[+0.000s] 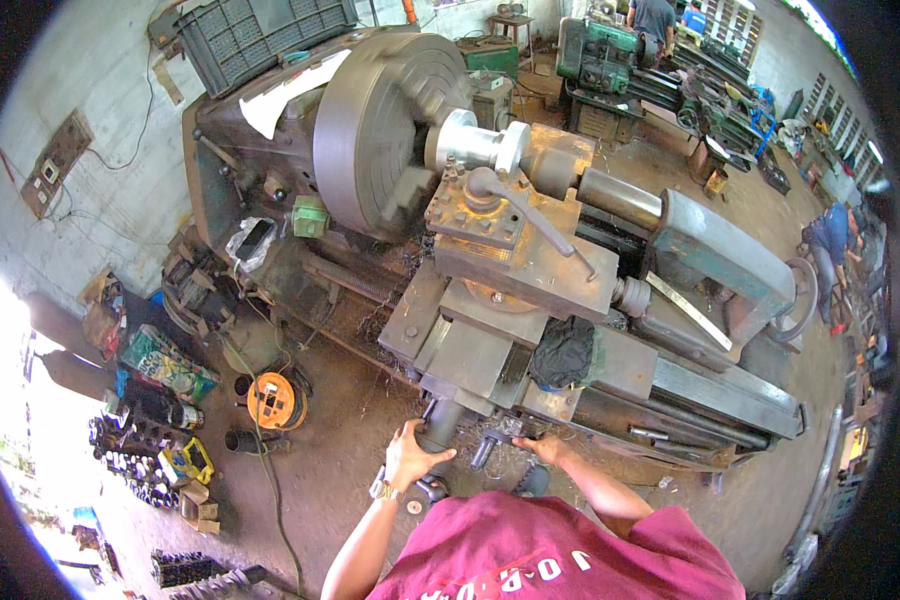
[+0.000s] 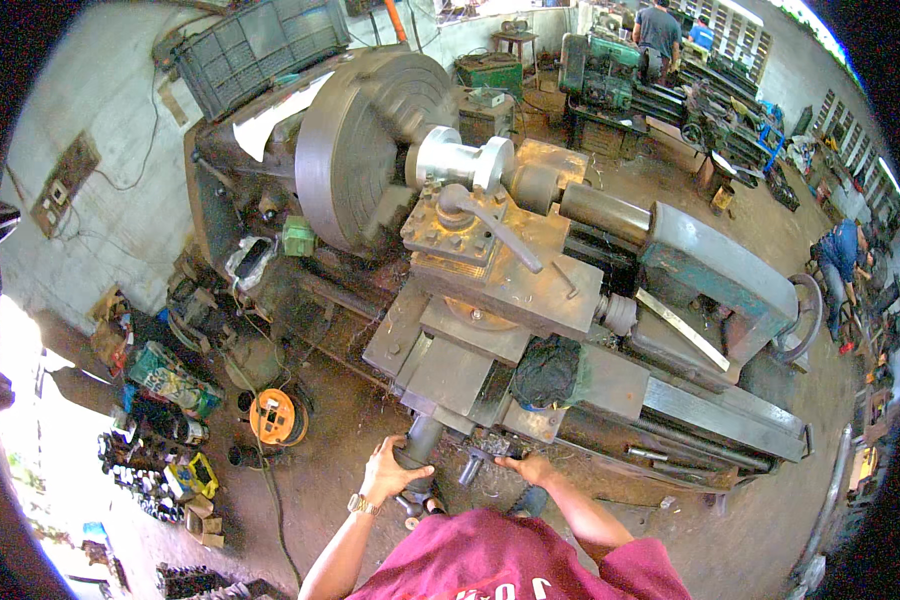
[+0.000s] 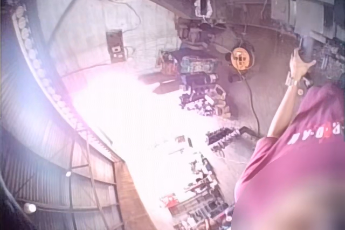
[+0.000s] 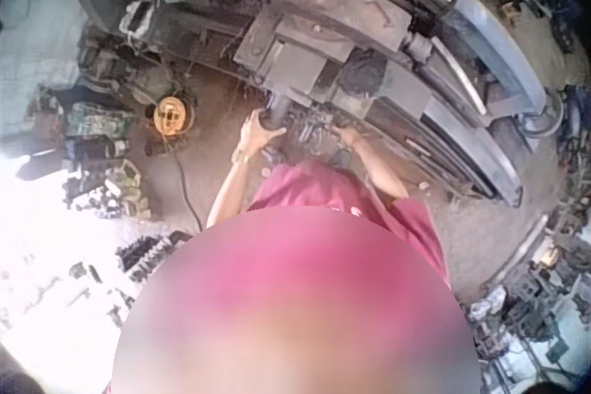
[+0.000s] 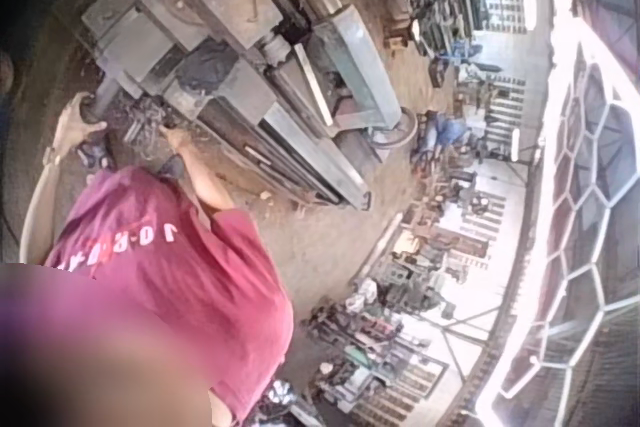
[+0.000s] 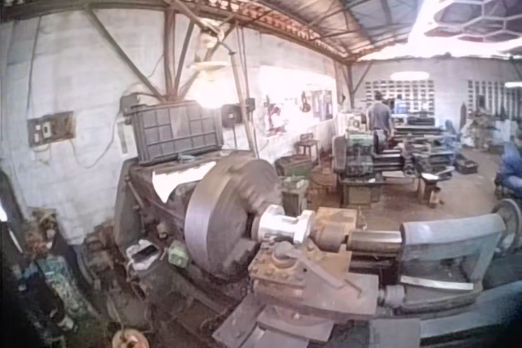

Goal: The person operates a metal lathe, turning a cylindrical metal workpiece. They adjust the machine's controls and levers while the workpiece rotates, producing metal shavings. The person periodically stops to clear shavings and reposition the tool.

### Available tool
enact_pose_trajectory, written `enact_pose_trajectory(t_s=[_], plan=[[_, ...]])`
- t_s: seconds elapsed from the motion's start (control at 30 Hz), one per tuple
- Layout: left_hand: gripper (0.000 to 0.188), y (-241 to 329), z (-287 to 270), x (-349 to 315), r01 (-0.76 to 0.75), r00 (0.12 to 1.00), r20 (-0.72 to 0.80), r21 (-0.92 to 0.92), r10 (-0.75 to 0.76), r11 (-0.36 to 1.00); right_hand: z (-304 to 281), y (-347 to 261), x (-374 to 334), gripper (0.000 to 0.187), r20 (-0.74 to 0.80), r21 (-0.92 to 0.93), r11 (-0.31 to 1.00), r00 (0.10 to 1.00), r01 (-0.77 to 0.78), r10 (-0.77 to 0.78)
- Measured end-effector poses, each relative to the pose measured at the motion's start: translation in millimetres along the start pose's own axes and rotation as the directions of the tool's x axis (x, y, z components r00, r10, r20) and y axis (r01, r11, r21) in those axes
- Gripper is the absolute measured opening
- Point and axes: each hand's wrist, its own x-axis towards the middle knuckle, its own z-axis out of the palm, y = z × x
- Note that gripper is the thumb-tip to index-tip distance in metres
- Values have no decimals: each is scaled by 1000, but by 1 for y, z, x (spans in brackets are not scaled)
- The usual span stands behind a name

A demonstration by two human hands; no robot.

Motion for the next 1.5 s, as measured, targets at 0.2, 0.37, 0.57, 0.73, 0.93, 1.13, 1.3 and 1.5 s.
enact_pose_trajectory(t_s=[0.2,0.37,0.57,0.73,0.93,1.13,1.3,1.5], plan=[[97,1,-1,0,-9,1000,-18,-2,9,1000,8,0,6,87,-17,51,995,997,82,-81],[96,2,-1,-1,-11,1000,-21,-11,10,1000,11,4,8,77,-64,38,996,995,76,-74],[96,2,0,-3,-12,999,-33,-11,12,1000,8,2,7,100,-4,13,999,999,-40,40],[96,0,1,-2,-20,999,-31,-9,19,1000,12,5,16,100,-19,-46,996,997,-71,70],[96,-1,1,-1,-36,999,-20,-9,36,999,9,-5,5,89,-13,-88,996,1000,15,-17],[95,0,1,-3,-38,998,-54,10,38,999,7,-11,2,87,27,-91,996,1000,-11,13],[95,2,0,-4,-33,999,-31,-14,33,999,10,-10,11,99,-5,-80,990,993,-118,118],[94,2,0,-4,-18,1000,-22,-12,18,1000,10,-11,11,101,0,-151,978,989,-145,147]])
